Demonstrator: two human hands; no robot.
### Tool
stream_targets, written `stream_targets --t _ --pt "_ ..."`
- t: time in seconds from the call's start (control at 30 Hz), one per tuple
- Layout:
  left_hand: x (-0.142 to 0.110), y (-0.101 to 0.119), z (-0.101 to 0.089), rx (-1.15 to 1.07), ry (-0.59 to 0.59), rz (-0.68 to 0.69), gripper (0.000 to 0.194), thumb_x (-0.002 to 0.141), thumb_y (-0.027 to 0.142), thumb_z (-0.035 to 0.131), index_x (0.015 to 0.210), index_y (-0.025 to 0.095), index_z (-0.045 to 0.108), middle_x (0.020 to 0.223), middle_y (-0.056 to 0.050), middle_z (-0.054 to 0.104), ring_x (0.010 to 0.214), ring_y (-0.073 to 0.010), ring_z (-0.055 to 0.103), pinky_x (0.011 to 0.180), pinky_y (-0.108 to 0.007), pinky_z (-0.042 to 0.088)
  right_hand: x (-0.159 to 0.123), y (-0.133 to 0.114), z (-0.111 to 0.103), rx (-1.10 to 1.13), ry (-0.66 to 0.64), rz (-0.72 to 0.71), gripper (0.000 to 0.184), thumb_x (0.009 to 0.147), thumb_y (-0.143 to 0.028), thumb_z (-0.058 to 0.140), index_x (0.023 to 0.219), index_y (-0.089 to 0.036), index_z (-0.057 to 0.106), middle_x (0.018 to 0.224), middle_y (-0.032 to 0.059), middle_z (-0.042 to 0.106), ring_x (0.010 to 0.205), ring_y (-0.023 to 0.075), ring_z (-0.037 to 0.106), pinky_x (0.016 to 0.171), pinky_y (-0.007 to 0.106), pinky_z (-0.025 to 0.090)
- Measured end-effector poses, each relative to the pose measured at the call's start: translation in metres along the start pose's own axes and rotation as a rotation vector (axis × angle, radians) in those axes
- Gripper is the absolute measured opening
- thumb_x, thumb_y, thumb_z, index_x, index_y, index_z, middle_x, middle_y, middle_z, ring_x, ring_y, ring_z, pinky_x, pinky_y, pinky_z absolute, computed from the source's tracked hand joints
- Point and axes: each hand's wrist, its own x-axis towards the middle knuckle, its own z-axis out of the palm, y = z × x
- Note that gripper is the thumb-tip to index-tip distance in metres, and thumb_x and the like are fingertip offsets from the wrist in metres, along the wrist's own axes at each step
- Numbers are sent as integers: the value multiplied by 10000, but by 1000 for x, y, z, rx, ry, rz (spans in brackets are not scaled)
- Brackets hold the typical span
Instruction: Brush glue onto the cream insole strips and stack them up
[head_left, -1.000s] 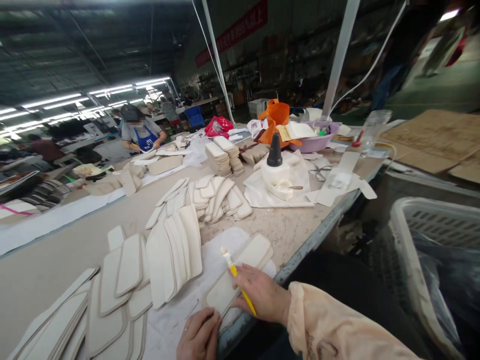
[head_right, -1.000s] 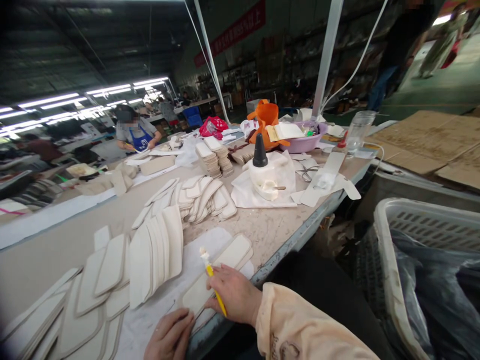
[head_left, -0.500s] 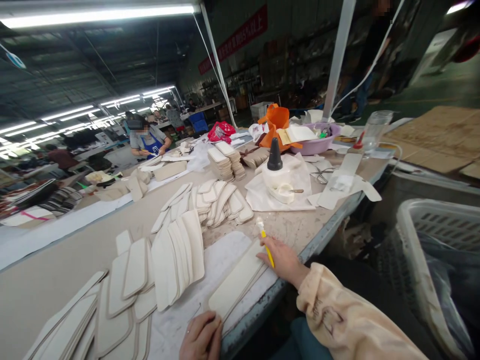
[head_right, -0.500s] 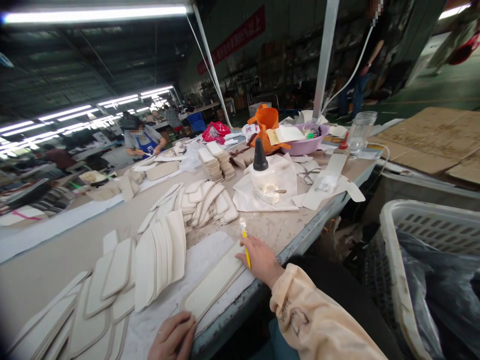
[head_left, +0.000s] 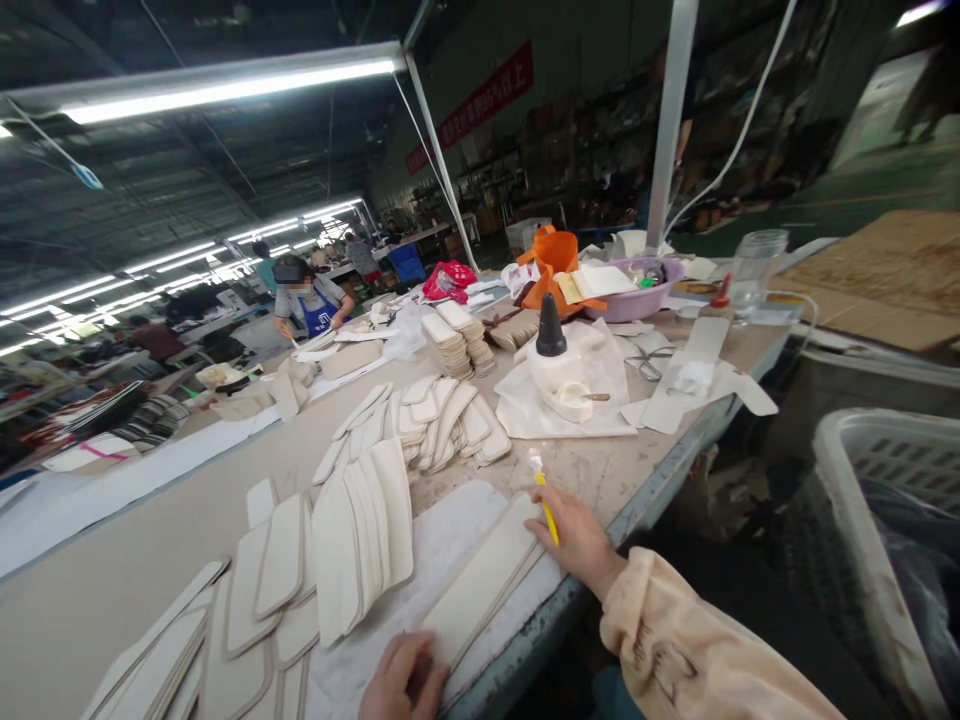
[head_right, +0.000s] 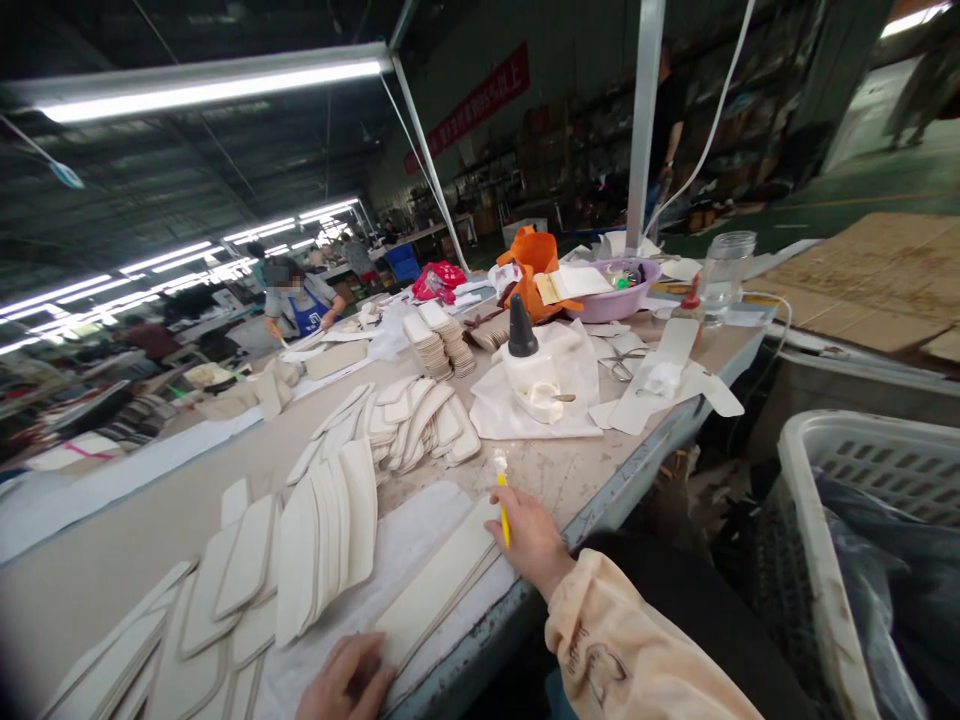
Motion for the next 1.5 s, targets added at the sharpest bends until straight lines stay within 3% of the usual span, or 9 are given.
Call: stream_targets --t 0.1,0.2,0.37,0.5,0.7,0.87,1.2,1.33,1.5 --pt "12 15 -7 33 -137 -222 487 689 215 592 1170 135 595 1050 -83 648 780 -168 650 763 -282 542 -1 0 0 67 25 -4 229 816 -205 543 1033 -236 475 982 55 642 935 228 628 821 368 493" --pt "19 27 -13 34 -233 -320 719 632 182 592 1330 89 452 1284 -142 537 1133 -238 553 1006 -349 417 -1 -5 0 213 80 -61 221 835 -193 519 1034 -251 443 1052 57 645 990 215 630 856 367 497" --pt "29 44 -24 -115 -136 -333 687 703 303 600 1336 80 452 1391 -160 461 1308 -270 388 1117 -391 264 6 -39 -10 498 127 -135 155 851 -258 563 924 -249 426 1120 63 624 965 190 630 823 335 513" --pt "49 63 -33 -429 -7 -351 661 663 309 679 1279 128 523 1312 -128 556 1226 -276 470 1068 -380 317 25 -78 -22 717 91 -107 263 808 -329 645 941 -254 431 1111 60 637 844 169 634 727 302 529" --pt "63 88 -35 -812 41 -356 274 748 279 579 940 116 685 789 -50 707 734 -187 603 669 -268 458 70 -116 -37 884 -21 -142 287 761 -350 679 894 -249 445 969 33 641 836 181 615 714 301 517" --pt "53 93 -19 -1101 91 -452 368 674 411 681 902 122 695 697 -33 664 626 -150 540 579 -240 410 87 -124 -38 931 -76 -166 264 755 -339 674 848 -245 445 768 -29 551 684 141 542 612 254 458" --pt "51 111 -17 -1154 125 -571 427 605 460 757 874 134 702 697 -43 683 648 -173 594 608 -259 439 90 -117 -41 1012 -134 -148 250 752 -300 667 852 -245 444 722 -49 499 645 126 491 603 237 409" --pt "45 121 -15 -1434 29 -572 456 583 419 790 932 141 697 809 -77 718 731 -218 648 678 -312 478 88 -113 -52 1011 -108 -132 248 753 -322 662 832 -235 444 726 -45 503 646 122 484 599 235 402" --pt "20 136 -5 -1771 -361 -739 574 704 601 614 1011 120 678 968 -153 710 926 -344 660 729 -417 508 86 -108 -53 1071 -78 -126 281 716 -295 700 818 -229 447 708 -65 472 626 98 444 598 223 377"
